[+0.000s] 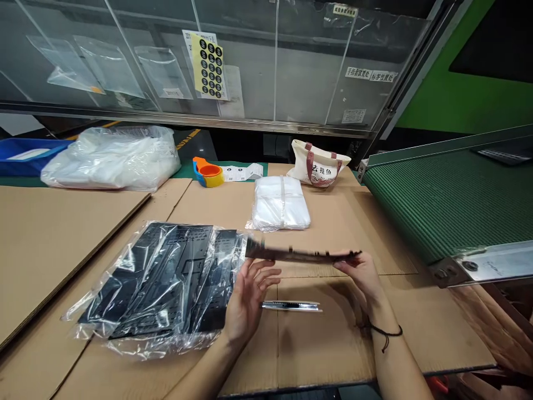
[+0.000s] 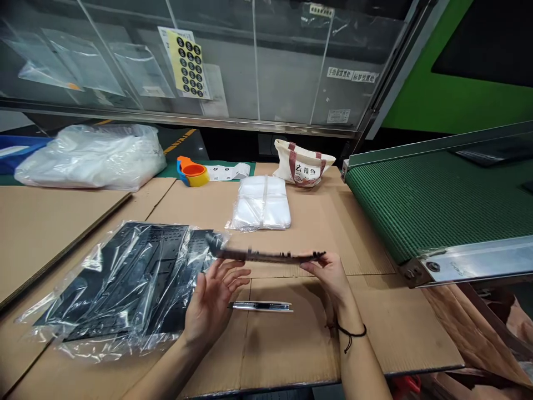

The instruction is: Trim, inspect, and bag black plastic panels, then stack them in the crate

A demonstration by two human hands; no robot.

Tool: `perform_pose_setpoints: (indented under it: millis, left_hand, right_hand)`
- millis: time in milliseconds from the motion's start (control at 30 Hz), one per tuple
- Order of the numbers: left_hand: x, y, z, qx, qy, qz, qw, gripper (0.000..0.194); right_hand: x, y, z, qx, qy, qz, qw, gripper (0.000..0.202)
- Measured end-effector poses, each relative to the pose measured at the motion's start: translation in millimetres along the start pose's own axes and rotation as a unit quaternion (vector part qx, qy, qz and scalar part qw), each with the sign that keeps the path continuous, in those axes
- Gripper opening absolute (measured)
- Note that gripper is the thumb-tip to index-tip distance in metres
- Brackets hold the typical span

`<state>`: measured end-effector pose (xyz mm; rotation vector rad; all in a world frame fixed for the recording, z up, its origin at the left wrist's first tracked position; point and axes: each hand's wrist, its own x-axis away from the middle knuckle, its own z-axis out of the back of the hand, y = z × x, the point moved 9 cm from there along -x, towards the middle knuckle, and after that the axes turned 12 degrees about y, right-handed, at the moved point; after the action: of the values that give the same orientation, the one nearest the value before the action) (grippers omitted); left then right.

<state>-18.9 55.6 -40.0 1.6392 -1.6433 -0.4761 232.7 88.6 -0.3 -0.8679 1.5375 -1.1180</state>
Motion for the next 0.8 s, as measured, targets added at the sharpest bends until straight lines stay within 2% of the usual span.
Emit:
perform_pose_setpoints:
  millis: [67,133,200,267,400,533,800]
  left_hand:
    - [0.7,-2.0,3.2,0.027,0.009,0.013,1.0,0.06]
    - [1.8,-6.5,7.7,0.055,0.021,0.036,0.998,0.063]
    - [3.1,-9.6,12.5,0.078,0.033,0.048,0.995,0.062]
    - [4.2,-11.1,16.8,0.092,0.044,0.051,0.993,0.058]
    - [4.5,-8.9,21.1,0.117,0.062,0.037,0.99,0.05]
    - [2.6,-2.6,24.2,0.121,0.088,0.003,0.989,0.042]
    - [0.7,9.0,16.7,0.074,0.082,-0.055,0.992,0.043]
  right_hand:
    - [0.6,-14.4,-5.8,0.051,-0.037,0.083,0.995,0.011]
    - [7.3,-32.1,-14.1,0.116,-0.061,0.202,0.971,0.013]
    - [16.8,-44.6,-19.3,0.166,-0.054,0.294,0.939,0.021]
    - [25.4,-51.7,-19.8,0.194,-0.028,0.348,0.917,0.027]
    - [40.1,-59.9,-17.2,0.217,0.023,0.416,0.883,0.035]
    - [49.7,-63.6,-17.5,0.226,0.038,0.467,0.854,0.036]
    - [53.9,-63.7,-12.9,0.263,0.063,0.495,0.826,0.037]
